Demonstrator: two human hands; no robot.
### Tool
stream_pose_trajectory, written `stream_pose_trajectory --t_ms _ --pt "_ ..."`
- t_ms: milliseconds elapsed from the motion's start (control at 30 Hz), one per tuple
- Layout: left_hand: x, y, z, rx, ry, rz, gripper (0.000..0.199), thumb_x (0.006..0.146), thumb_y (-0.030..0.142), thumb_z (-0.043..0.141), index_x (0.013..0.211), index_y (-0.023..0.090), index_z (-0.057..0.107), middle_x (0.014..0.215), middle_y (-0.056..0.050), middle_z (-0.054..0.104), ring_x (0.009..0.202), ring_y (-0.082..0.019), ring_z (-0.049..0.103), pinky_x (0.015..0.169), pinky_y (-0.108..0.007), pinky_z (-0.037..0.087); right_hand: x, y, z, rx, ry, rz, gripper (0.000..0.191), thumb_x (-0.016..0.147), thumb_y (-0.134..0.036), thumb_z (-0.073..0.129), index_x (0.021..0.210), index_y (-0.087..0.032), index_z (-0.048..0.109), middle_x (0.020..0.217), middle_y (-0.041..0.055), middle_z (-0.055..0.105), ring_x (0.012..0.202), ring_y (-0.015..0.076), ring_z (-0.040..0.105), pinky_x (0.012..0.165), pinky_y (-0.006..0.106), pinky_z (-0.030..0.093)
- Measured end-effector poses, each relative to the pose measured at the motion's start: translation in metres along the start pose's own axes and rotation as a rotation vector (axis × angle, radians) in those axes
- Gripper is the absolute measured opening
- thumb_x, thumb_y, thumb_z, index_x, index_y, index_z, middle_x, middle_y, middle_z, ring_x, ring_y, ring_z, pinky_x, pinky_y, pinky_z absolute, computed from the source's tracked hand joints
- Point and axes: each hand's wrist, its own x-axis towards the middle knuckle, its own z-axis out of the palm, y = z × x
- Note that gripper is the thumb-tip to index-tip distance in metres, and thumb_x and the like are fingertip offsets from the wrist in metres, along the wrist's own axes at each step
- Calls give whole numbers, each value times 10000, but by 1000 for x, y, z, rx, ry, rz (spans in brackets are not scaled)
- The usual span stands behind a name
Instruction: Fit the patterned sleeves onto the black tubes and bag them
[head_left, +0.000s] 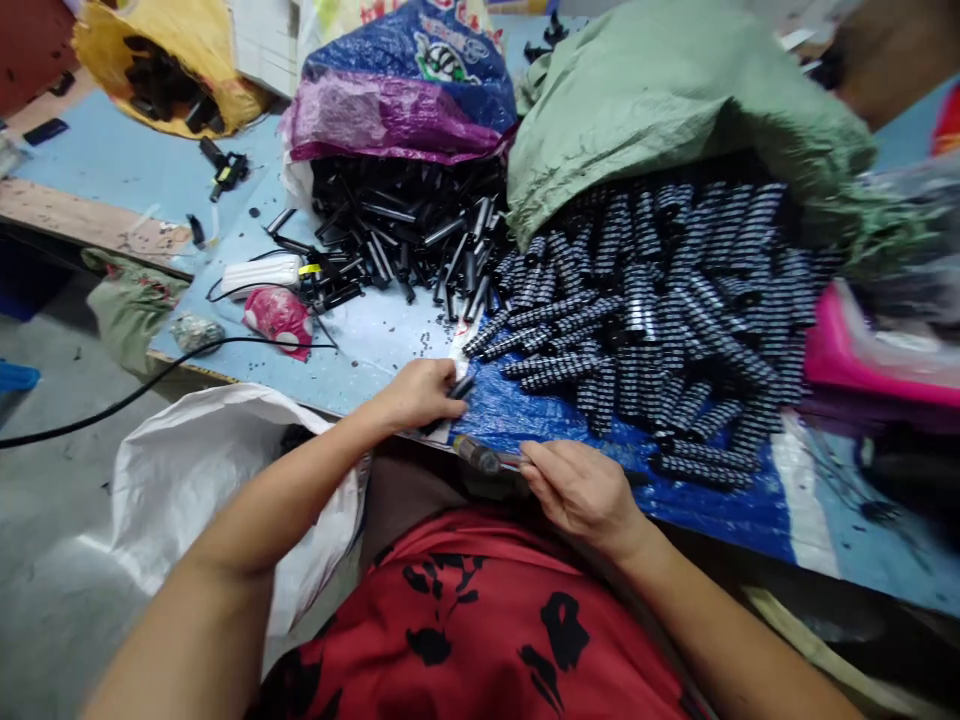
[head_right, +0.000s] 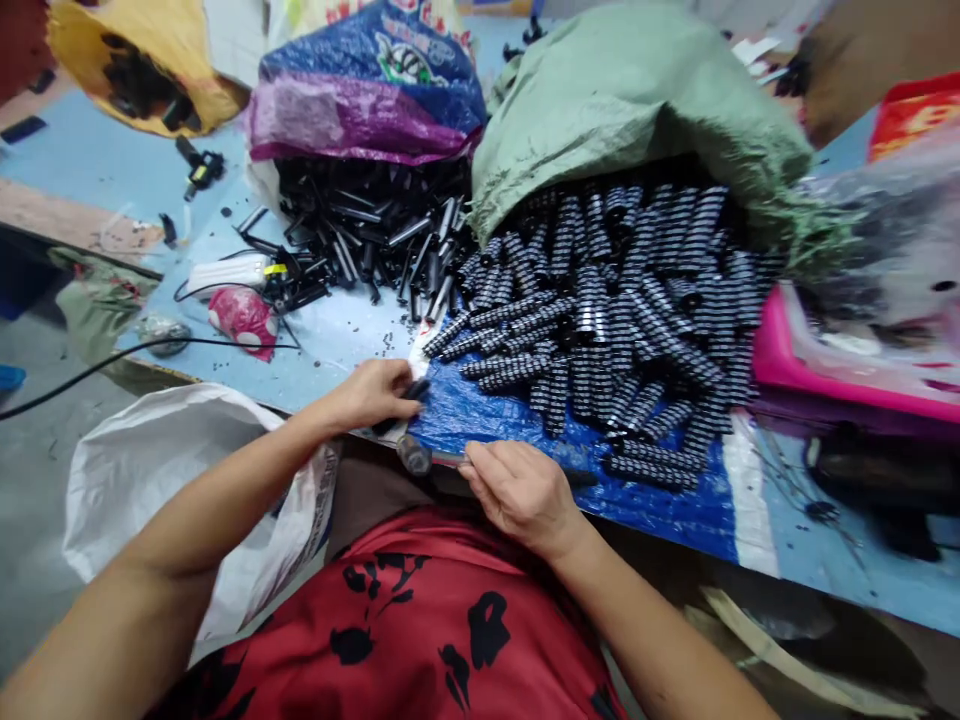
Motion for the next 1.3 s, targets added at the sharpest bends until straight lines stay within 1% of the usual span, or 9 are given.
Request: stream_pose_trajectory --t_ms 167,300,433,533,633,767,967,1167,1300 --pt "-82 -45 -86 -91 -337 -229 265 528 279 907 640 207 678 549 34 547 490 -120 441 473 -230 243 -34 20 -14 -209 -61 201 227 942 -245 692 1155 -168 683 976 72 752 848 195 679 786 329 503" --pt "-103 -54 -92 -271 -319 -263 416 417 247 943 805 250 795 630 5 667 537 -194 587 474 -243 391 -33 34 -21 -302 51 384 221 974 -337 658 1107 -160 655 949 77 743 835 198 689 793 319 511" --pt "-59 -27 -49 -409 -36 -121 294 701 439 802 874 204 765 705 -67 672 614 -200 603 559 -277 454 -17 48 -22 -457 -36 660 316 1000 -382 587 1198 -136 596 861 50 747 628 183 667 580 316 420" --pt "4 -15 -33 -106 404 -64 206 859 385 615 829 188 666 736 -58 655 659 -182 578 635 -288 441 -12 52 -17 -517 -178 754 424 982 -437 579 1272 -128 565 857 65 762 567 213 663 526 330 376" --pt "63 -13 -38 250 551 -145 206 922 334 552 864 174 666 874 -98 706 831 -225 633 782 -335 458 -14 53 -13 -487 -140 801 418 949 -421 610 1267 -153 569 872 57 769 584 231 688 524 330 409" --pt "114 -9 -44 457 520 -299 328 917 468 610 957 162 718 986 -164 735 975 -310 664 837 -390 468 -20 57 -20 -306 47 807 379 923 -444 635 1194 -181 608 889 48 758 644 212 712 575 321 503" --pt "137 -9 -53 454 486 -299 202 859 233 577 918 174 760 966 -136 747 944 -283 664 824 -375 451 -18 60 -37 103 370 832 310 902 -450 702 1093 -206 693 955 64 734 715 184 684 666 330 562" --pt "104 -21 -71 304 800 -169 136 850 284 571 816 182 656 746 -51 642 761 -212 609 730 -318 436 7 56 -26 820 569 1146 489 887 -694 621 960 -213 668 802 31 644 651 165 601 585 308 517" --pt "55 -20 -41 -78 922 -12 179 852 277 580 979 176 655 764 -14 625 667 -149 582 654 -262 448 29 36 -16 1313 539 1324 581 884 -775 537 975 -208 622 803 24 612 634 151 566 591 306 510"
